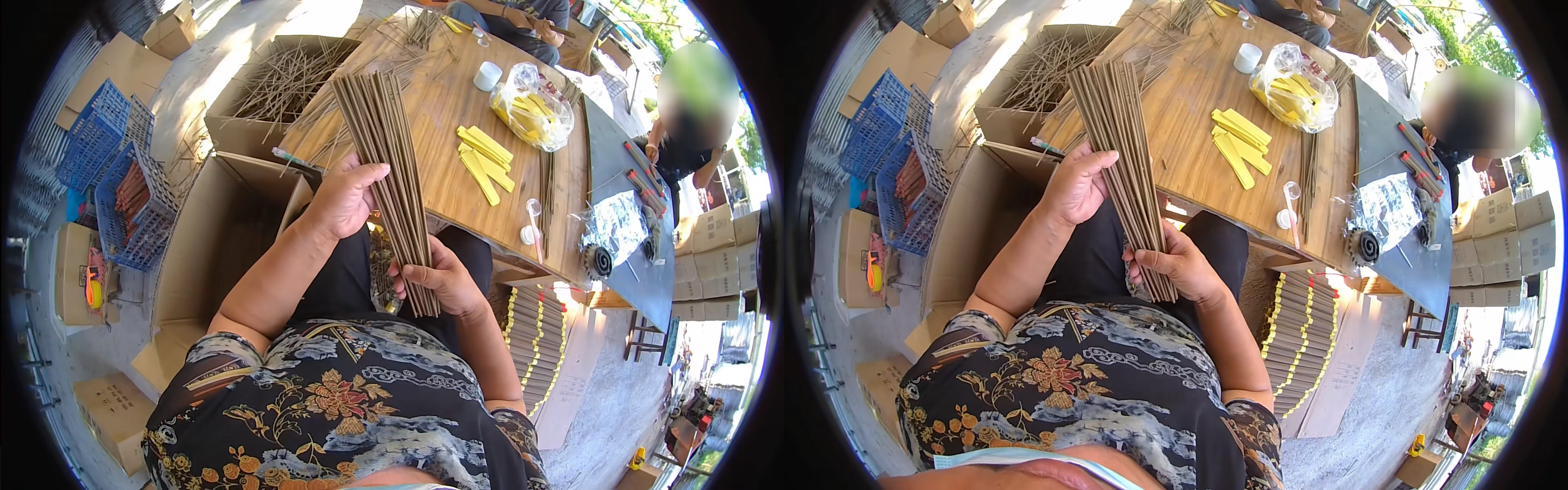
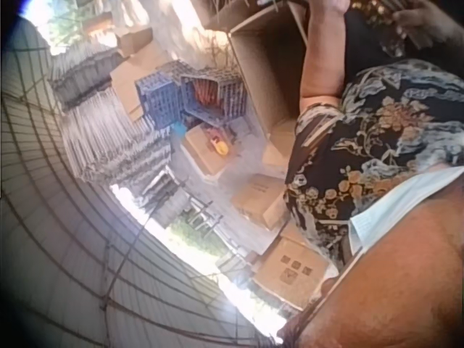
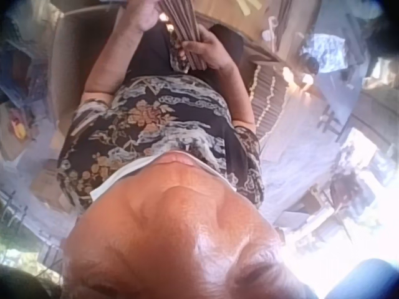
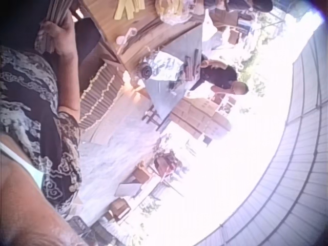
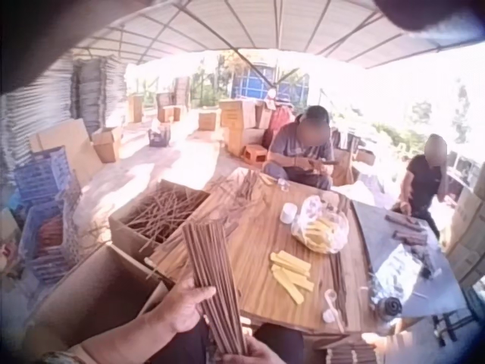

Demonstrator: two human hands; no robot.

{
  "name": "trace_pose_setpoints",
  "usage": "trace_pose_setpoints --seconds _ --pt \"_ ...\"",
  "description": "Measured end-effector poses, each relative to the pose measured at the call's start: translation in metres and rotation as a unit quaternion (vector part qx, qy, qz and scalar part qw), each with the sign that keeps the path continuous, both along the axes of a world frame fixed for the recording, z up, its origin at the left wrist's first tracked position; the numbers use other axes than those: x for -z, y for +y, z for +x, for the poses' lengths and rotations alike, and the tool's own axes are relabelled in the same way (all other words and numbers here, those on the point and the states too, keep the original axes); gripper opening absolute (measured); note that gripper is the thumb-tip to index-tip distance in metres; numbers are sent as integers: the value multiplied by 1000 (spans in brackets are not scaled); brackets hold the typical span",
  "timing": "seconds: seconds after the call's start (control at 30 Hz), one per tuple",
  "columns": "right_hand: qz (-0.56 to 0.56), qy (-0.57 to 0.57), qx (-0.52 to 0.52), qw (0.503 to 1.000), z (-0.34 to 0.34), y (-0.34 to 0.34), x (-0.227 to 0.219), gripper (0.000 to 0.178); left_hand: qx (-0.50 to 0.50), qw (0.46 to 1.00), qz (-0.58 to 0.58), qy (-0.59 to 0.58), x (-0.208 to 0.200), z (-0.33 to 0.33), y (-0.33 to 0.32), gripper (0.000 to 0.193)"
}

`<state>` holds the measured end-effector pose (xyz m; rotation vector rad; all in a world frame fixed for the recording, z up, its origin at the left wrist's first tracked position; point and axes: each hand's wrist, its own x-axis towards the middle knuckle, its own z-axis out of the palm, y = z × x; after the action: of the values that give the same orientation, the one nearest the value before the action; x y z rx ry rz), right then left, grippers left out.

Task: The person gathers thin sticks from a cardboard box and aligns them into a bundle. They wrap a yellow paper strip around the bundle to secure it, then place the finished bundle into the box. The person repeats this process with additional sticks.

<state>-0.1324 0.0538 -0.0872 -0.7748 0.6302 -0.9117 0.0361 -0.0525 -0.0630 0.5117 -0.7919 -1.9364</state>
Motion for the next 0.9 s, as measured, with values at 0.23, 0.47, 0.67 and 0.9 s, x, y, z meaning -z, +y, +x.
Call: trace_pose_setpoints --seconds 0.23,0.47,0.67,0.9 --pt "34 -45 -23 998 -4 6 -5 28 7 999 12 32 -3 1 4 31" --pt "45 -60 -18 997 -5 12 -8 35 71 994 47 71 13 6 1 40" --pt "72 -102 -24 992 -6 17 -9 39 66 993 46 80 3 0 10 36" --pt "83 -122 -36 988 -4 24 -8 38 29 997 58 46 3 -6 19 31"
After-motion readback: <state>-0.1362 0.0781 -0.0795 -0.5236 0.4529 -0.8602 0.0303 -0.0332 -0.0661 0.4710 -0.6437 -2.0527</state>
